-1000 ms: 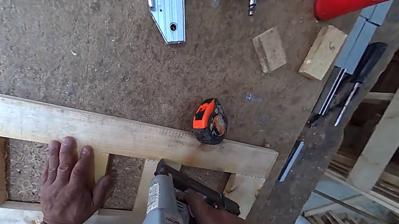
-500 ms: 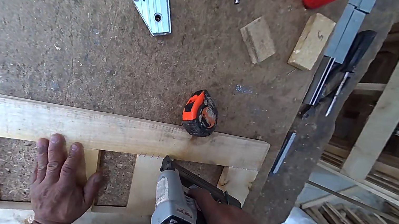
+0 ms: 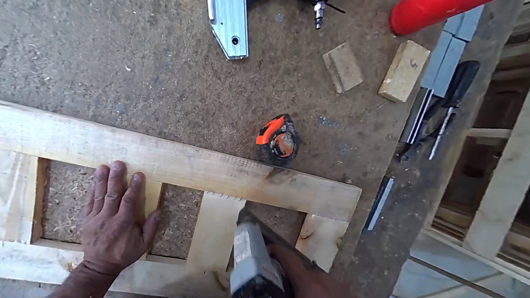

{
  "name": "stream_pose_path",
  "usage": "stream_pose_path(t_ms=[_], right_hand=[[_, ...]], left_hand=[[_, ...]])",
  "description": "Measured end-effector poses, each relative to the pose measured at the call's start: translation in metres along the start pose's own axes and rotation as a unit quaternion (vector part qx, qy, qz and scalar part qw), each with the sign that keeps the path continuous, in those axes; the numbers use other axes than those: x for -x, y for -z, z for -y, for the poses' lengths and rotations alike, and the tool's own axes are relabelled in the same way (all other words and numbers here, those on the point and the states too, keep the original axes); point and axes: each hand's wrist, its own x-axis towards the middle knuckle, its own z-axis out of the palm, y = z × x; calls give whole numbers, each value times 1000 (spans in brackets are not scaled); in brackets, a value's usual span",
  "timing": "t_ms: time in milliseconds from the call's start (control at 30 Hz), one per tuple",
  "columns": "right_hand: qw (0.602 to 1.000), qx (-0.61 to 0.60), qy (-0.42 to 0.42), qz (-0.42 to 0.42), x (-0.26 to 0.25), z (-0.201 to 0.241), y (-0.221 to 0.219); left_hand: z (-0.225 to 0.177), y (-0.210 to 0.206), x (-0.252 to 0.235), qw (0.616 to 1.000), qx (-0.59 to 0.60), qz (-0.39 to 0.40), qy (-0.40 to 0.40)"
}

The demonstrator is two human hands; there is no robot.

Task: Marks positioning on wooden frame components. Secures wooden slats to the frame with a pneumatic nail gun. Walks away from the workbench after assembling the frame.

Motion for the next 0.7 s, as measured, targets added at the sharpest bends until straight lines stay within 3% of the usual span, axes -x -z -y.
stream_pose_path(t_ms=[100, 233, 467, 700], right_hand=[[996, 7, 32, 88, 27, 3, -30], [984, -3, 56, 171, 26, 9, -77], [992, 14, 68, 107, 21, 24, -102], [992, 14, 36, 121, 17, 40, -100]], left_hand=[[2, 1, 2, 1000, 6, 6, 2], [0, 3, 0, 1000, 13, 20, -3], [-24, 10, 36, 1000, 5, 12, -18], [-27, -1, 40, 999, -15, 28, 3]])
